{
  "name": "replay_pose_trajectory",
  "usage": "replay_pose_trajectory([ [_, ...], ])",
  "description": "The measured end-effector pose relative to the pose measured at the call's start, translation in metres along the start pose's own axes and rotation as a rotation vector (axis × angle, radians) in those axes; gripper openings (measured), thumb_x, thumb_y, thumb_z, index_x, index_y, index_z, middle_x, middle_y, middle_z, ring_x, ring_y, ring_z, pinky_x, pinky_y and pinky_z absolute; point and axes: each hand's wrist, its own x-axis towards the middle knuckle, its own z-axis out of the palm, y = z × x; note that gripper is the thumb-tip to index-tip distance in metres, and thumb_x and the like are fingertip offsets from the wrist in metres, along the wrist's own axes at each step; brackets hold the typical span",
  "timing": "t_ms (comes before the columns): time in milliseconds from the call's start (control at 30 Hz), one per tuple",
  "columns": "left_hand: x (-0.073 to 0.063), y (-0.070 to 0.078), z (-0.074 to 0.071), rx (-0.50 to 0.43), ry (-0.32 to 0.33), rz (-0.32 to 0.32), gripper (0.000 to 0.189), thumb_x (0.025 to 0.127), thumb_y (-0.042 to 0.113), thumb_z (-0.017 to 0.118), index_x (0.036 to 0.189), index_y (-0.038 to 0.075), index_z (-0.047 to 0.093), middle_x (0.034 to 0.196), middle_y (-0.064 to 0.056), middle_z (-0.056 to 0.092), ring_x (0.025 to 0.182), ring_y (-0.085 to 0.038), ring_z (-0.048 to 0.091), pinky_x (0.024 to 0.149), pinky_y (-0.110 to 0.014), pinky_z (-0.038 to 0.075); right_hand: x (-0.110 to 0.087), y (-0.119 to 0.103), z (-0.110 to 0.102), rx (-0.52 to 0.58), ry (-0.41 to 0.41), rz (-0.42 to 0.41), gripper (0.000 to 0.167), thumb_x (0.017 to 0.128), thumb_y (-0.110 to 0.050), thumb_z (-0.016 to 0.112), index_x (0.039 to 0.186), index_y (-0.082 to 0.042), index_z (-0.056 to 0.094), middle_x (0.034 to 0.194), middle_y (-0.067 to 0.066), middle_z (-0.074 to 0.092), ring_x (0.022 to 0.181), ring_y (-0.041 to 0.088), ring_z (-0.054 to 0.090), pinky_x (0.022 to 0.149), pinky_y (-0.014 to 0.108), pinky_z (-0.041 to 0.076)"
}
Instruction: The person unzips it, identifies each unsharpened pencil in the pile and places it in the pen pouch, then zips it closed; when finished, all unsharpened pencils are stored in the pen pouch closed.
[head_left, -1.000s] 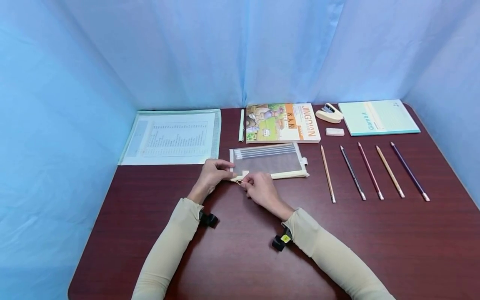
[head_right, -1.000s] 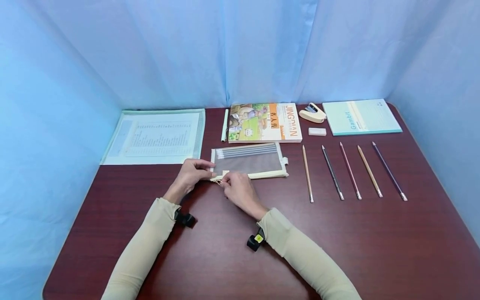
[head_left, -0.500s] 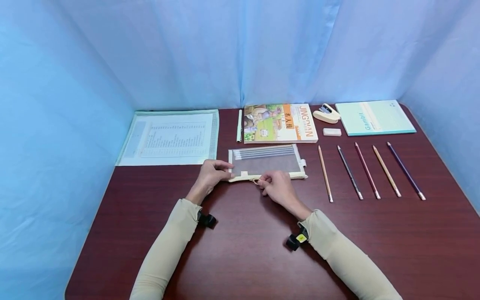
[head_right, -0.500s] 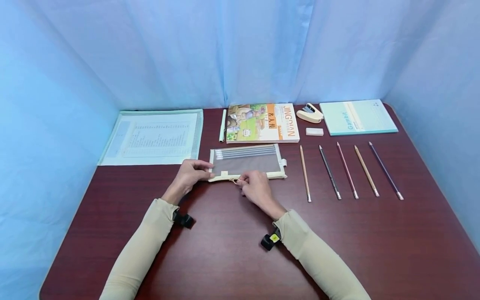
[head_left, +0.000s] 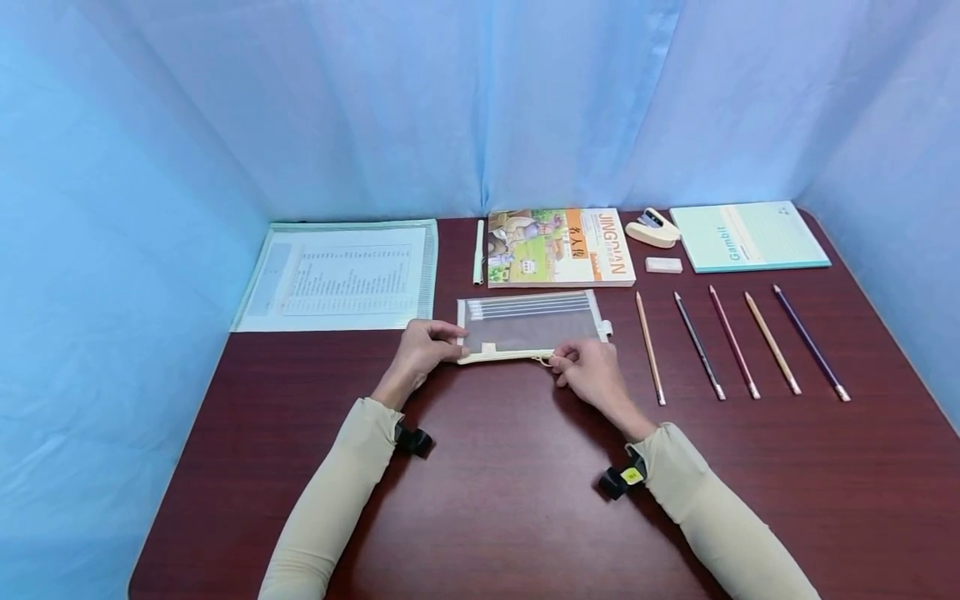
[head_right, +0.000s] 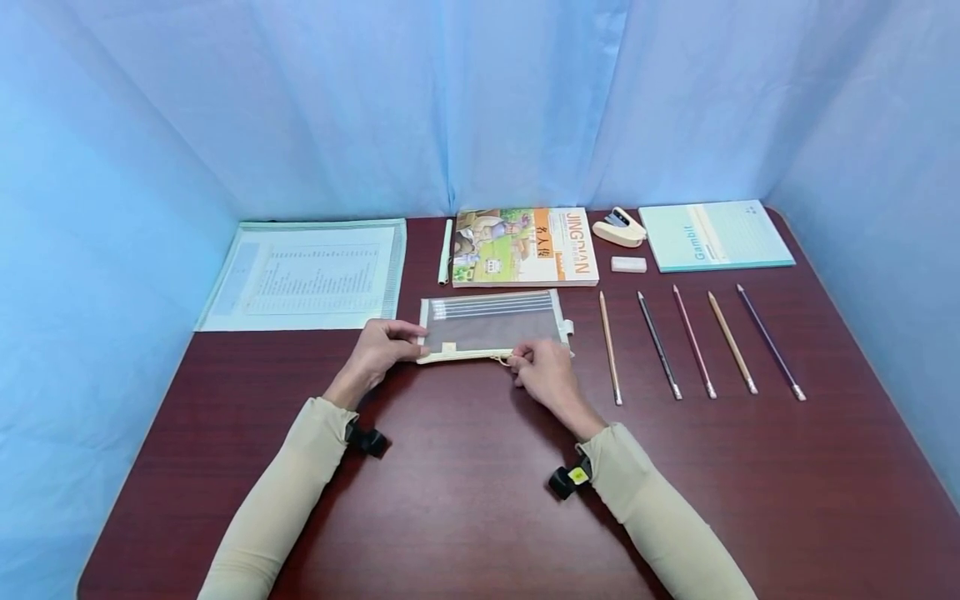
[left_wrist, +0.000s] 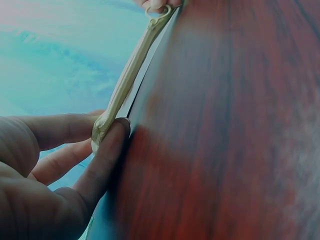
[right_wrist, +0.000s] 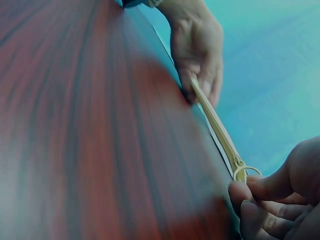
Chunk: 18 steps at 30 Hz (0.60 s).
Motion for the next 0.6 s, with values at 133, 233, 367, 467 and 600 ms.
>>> replay_pose_trajectory([
  [133, -0.001, 0.001, -0.001, -0.002, 0.002, -0.001, 0.033, 0.073, -0.009, 0.078, 0.106, -0.009, 0.073, 0.067, 0.005, 0.058, 0.065, -0.008, 0.052, 0.054, -0.014, 0.046, -0.001, 0.01, -0.011, -0.04, 0.034, 0.007, 0.013, 0.091, -0.013, 0.069, 0.083, -0.005, 0.075, 0.068, 0.006, 0.075, 0.049, 0.002, 0.065, 0.065, 0.017, 0.052],
  [233, -0.001, 0.001, -0.002, 0.005, 0.001, 0.0, 0.033, 0.074, -0.008, 0.079, 0.106, -0.009, 0.073, 0.067, 0.005, 0.058, 0.065, -0.008, 0.051, 0.054, -0.014, 0.046, -0.002, 0.017, -0.018, -0.055, 0.044, 0.004, 0.013, 0.092, -0.013, 0.069, 0.083, -0.005, 0.074, 0.066, 0.005, 0.074, 0.05, 0.003, 0.065, 0.063, 0.016, 0.05],
  [367, -0.001, 0.001, -0.002, 0.004, -0.002, -0.003, 0.033, 0.074, -0.008, 0.079, 0.107, -0.009, 0.073, 0.068, 0.006, 0.058, 0.065, -0.007, 0.051, 0.055, -0.014, 0.046, -0.004, 0.022, -0.028, -0.061, 0.055, 0.01, 0.012, 0.092, -0.011, 0.068, 0.083, -0.005, 0.073, 0.064, 0.006, 0.073, 0.05, 0.004, 0.065, 0.062, 0.013, 0.047],
  [467, -0.001, 0.0, -0.001, -0.005, -0.007, -0.008, 0.033, 0.075, -0.008, 0.079, 0.107, -0.009, 0.073, 0.068, 0.006, 0.058, 0.065, -0.007, 0.051, 0.055, -0.014, 0.047, -0.007, 0.027, -0.037, -0.065, 0.071, 0.02, 0.012, 0.092, -0.01, 0.067, 0.084, -0.003, 0.073, 0.064, 0.007, 0.073, 0.05, 0.006, 0.065, 0.06, 0.012, 0.045],
  [600, -0.001, 0.0, 0.0, -0.012, -0.009, -0.009, 0.034, 0.075, -0.009, 0.078, 0.108, -0.01, 0.072, 0.068, 0.005, 0.058, 0.064, -0.007, 0.051, 0.055, -0.014, 0.047, -0.013, 0.037, -0.052, -0.082, 0.094, 0.041, 0.014, 0.093, -0.012, 0.067, 0.085, -0.002, 0.073, 0.065, 0.008, 0.073, 0.05, 0.008, 0.066, 0.054, 0.013, 0.044],
])
